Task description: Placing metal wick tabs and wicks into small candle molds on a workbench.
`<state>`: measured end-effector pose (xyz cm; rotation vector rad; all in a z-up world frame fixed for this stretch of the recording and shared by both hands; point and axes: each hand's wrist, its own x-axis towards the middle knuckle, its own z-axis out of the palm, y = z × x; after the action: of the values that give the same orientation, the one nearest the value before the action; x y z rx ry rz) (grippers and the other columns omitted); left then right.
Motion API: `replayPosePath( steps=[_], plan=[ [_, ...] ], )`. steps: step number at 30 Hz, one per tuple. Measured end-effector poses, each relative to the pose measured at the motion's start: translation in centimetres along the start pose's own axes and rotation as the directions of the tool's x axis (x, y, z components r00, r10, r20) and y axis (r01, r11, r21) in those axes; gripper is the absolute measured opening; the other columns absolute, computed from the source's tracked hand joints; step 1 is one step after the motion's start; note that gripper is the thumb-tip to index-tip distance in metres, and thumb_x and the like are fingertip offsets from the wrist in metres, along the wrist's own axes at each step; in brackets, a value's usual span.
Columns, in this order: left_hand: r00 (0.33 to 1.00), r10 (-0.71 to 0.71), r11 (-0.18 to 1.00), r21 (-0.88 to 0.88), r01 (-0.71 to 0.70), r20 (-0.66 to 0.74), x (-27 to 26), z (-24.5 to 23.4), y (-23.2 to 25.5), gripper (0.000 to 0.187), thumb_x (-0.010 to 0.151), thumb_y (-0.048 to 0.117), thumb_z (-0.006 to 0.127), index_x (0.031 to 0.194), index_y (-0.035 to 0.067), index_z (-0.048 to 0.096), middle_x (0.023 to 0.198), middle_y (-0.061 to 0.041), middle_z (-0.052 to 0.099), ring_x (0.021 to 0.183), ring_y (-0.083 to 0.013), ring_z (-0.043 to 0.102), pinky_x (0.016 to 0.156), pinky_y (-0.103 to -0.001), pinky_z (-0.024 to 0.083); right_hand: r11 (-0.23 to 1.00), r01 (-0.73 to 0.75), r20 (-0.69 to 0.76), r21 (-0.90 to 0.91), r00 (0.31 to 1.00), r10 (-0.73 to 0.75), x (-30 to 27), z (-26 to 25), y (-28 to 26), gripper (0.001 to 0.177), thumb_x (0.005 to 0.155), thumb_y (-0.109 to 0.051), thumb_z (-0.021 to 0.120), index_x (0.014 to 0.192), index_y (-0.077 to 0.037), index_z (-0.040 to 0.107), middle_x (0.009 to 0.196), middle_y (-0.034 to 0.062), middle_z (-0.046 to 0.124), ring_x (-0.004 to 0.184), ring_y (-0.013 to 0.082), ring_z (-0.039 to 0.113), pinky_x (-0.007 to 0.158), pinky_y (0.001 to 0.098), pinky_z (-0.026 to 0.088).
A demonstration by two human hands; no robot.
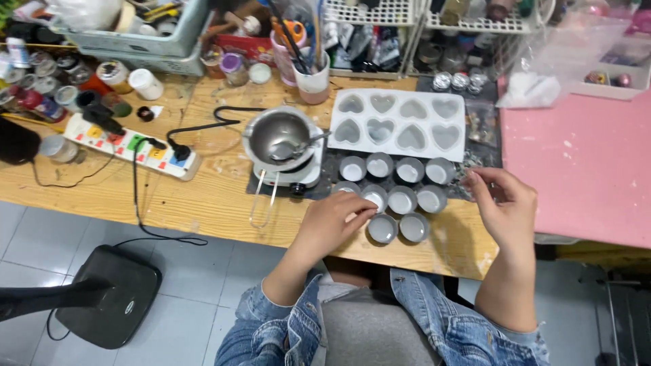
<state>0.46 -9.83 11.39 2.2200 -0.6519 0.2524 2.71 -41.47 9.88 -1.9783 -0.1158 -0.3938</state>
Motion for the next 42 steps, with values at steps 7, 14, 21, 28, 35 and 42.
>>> replayPosePath(
  steps=[7,14,21,28,35,42],
  plan=[
    [0.981,-0.192,0.971,-0.157,0.183,-0.041,0.3,5.3,-2.8,0.016,0.094,0.022,0.072,0.103,0.009,0.076,0.09,-0.005,0.072,0.083,-0.0223,0.069,0.064,-0.034,0.055,0.989,-0.145,-0.07,-0.024,0.987,0.143,-1.6,0.1,7.5,0.014,0.104,-0.009,0.07,0.112,0.0,0.075,0.089,0.0072,0.075,0.077,0.0064,0.067,0.063,0.0211,0.053],
    [0.972,-0.226,0.968,-0.133,0.215,-0.071,0.9,6.7,-4.3,0.017,0.094,0.023,0.072,0.104,0.009,0.076,0.094,-0.004,0.069,0.091,-0.0223,0.066,0.066,-0.032,0.055,0.985,-0.086,0.024,-0.15,0.996,0.091,-2.9,1.0,8.3,0.02,0.093,-0.009,0.076,0.112,-0.004,0.077,0.091,0.004,0.07,0.073,0.0089,0.062,0.062,0.0231,0.049],
    [0.976,-0.198,0.977,-0.097,0.19,-0.088,1.4,6.6,-4.4,0.015,0.095,0.022,0.072,0.105,0.011,0.076,0.097,-0.003,0.07,0.096,-0.0223,0.065,0.071,-0.034,0.056,0.993,0.023,0.244,-0.118,0.97,0.006,-2.8,1.5,9.0,0.057,0.073,-0.015,0.089,0.125,-0.004,0.07,0.086,0.0032,0.056,0.072,0.0122,0.051,0.061,0.0278,0.044],
    [0.976,-0.186,0.981,-0.071,0.179,-0.11,1.3,6.4,-4.4,0.016,0.096,0.021,0.071,0.106,0.011,0.076,0.099,-0.002,0.071,0.098,-0.0216,0.066,0.072,-0.034,0.057,0.987,0.004,0.239,-0.16,0.97,0.035,-2.8,2.1,10.4,0.059,0.073,-0.016,0.091,0.127,-0.005,0.07,0.085,0.0041,0.055,0.07,0.0131,0.051,0.06,0.0281,0.044],
    [0.978,-0.198,0.979,-0.053,0.195,-0.064,1.3,7.0,-4.4,0.016,0.096,0.022,0.07,0.106,0.011,0.075,0.098,-0.002,0.07,0.098,-0.0221,0.065,0.072,-0.035,0.056,0.99,-0.004,0.215,-0.139,0.976,0.034,-2.9,1.6,9.8,0.056,0.071,-0.016,0.091,0.121,-0.003,0.07,0.09,0.0015,0.059,0.074,0.0105,0.055,0.062,0.026,0.047],
    [0.996,-0.089,0.996,-0.03,0.089,0.017,3.6,7.6,-3.1,0.019,0.096,0.025,0.07,0.11,0.012,0.074,0.103,-0.005,0.068,0.104,-0.0271,0.061,0.084,-0.04,0.052,0.991,-0.044,0.21,-0.13,0.975,0.071,-2.8,0.7,9.9,0.056,0.07,-0.012,0.09,0.122,-0.004,0.071,0.087,0.0015,0.058,0.067,0.0086,0.05,0.057,0.0245,0.044]
  ],
)
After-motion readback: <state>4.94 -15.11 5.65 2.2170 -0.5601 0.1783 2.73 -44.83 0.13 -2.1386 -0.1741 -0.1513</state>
